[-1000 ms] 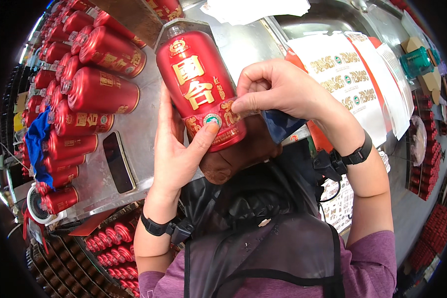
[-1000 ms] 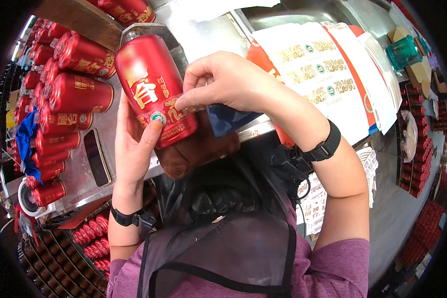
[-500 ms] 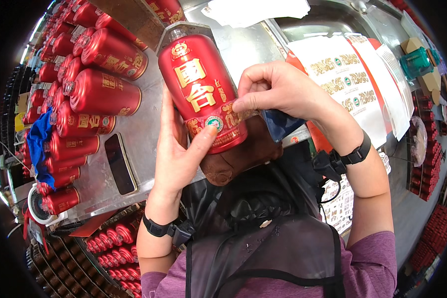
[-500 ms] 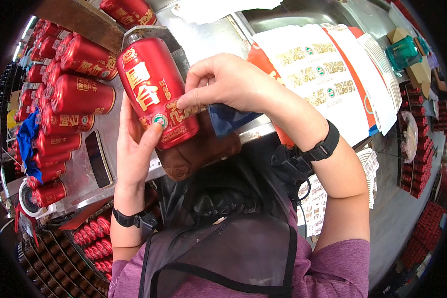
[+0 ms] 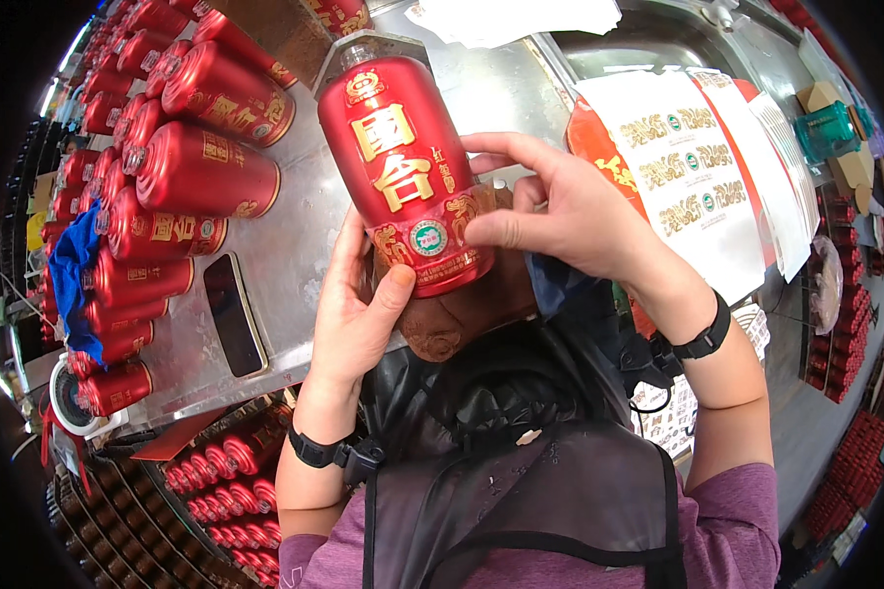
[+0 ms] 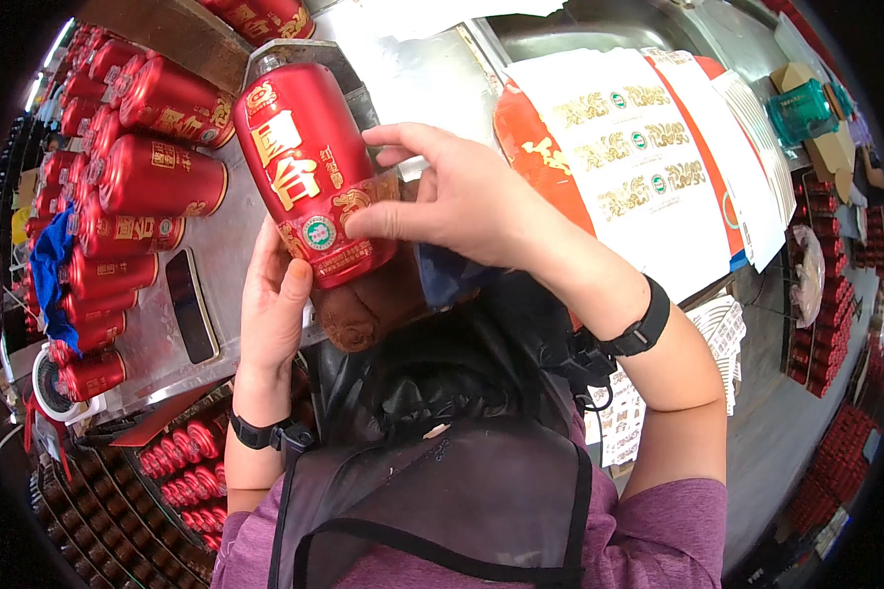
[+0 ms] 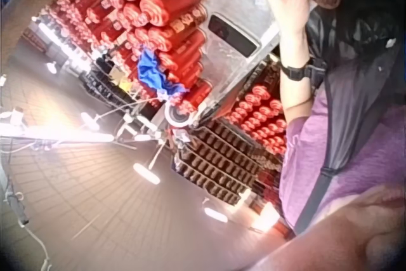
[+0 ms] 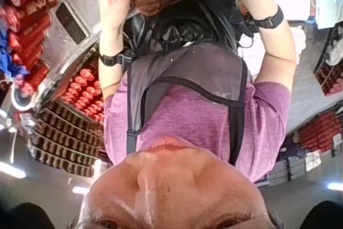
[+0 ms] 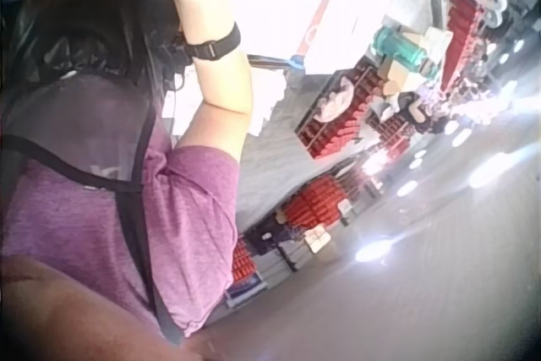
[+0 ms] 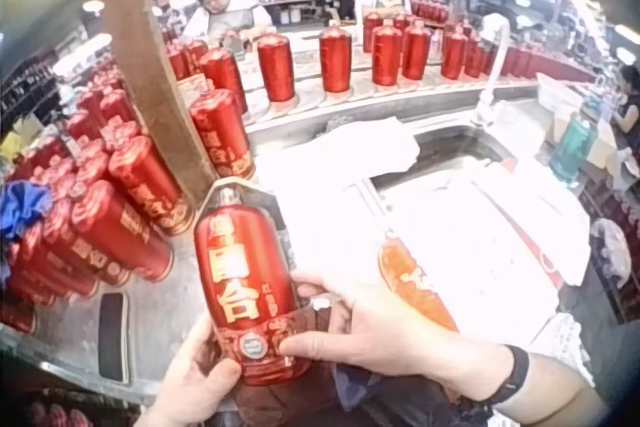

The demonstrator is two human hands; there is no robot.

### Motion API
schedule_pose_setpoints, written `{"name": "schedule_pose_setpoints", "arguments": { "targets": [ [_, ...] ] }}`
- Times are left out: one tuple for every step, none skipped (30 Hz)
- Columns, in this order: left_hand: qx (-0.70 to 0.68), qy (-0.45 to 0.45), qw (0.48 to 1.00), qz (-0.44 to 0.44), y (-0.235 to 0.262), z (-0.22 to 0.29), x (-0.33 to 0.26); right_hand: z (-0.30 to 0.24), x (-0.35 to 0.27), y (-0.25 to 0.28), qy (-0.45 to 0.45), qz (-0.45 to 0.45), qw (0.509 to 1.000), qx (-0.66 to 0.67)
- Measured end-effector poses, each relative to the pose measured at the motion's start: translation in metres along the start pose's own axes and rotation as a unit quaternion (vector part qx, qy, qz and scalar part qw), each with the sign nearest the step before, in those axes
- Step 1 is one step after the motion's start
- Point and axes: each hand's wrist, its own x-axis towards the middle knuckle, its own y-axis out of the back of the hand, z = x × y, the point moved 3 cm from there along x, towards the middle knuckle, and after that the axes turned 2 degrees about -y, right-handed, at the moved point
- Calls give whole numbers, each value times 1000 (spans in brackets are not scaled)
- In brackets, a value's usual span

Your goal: The recorder is cleaning red liquor bottles and applying decorative labels at a factory production line.

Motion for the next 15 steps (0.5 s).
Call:
{"name": "schedule_pose_setpoints", "arguments": {
  "targets": [
    [0, 0, 1000, 2, 0, 1, 0, 1, 0, 0, 0, -2, 1000, 0],
    [7, 0, 1000, -2, 1, 1, 2, 3, 0, -1, 14, -8, 1000, 3],
    [14, 0, 1000, -5, 1, 2, 2, 4, -1, -1, 27, -13, 1000, 6],
    [14, 0, 1000, -3, 2, 1, 3, 7, 0, -1, 14, -20, 1000, 14],
    [14, 1, 1000, -4, 2, 0, 3, 6, -1, -1, 14, -23, 1000, 14],
    [14, 1, 1000, -4, 3, 0, 3, 5, -1, -2, -5, -27, 999, 22],
    [13, 0, 1000, -3, 3, 0, 3, 3, -3, -2, -23, -31, 999, 30],
    [18, -3, 1000, -2, 2, 1, 2, 2, -4, -2, -22, -32, 999, 29],
    [23, -6, 1000, -1, 2, 2, 2, 1, -4, -2, -22, -32, 999, 32],
    [22, -6, 1000, 0, 3, 2, 2, 1, -4, -2, -23, -32, 999, 35],
    [-22, 4, 1000, 9, 4, 1, 3, 2, -3, -2, -23, -33, 999, 33],
    [-66, 15, 998, 18, 5, 0, 3, 5, -1, -3, -39, -30, 997, 62],
    [-67, 13, 997, 20, 4, 1, 4, 7, 0, -4, -54, -28, 994, 90],
    [-72, 11, 997, 17, 2, 4, 6, 6, 1, -5, -54, -29, 994, 87],
    [-76, 10, 997, 15, -1, 6, 8, 4, 0, -6, -48, -28, 996, 70]
  ]
}}
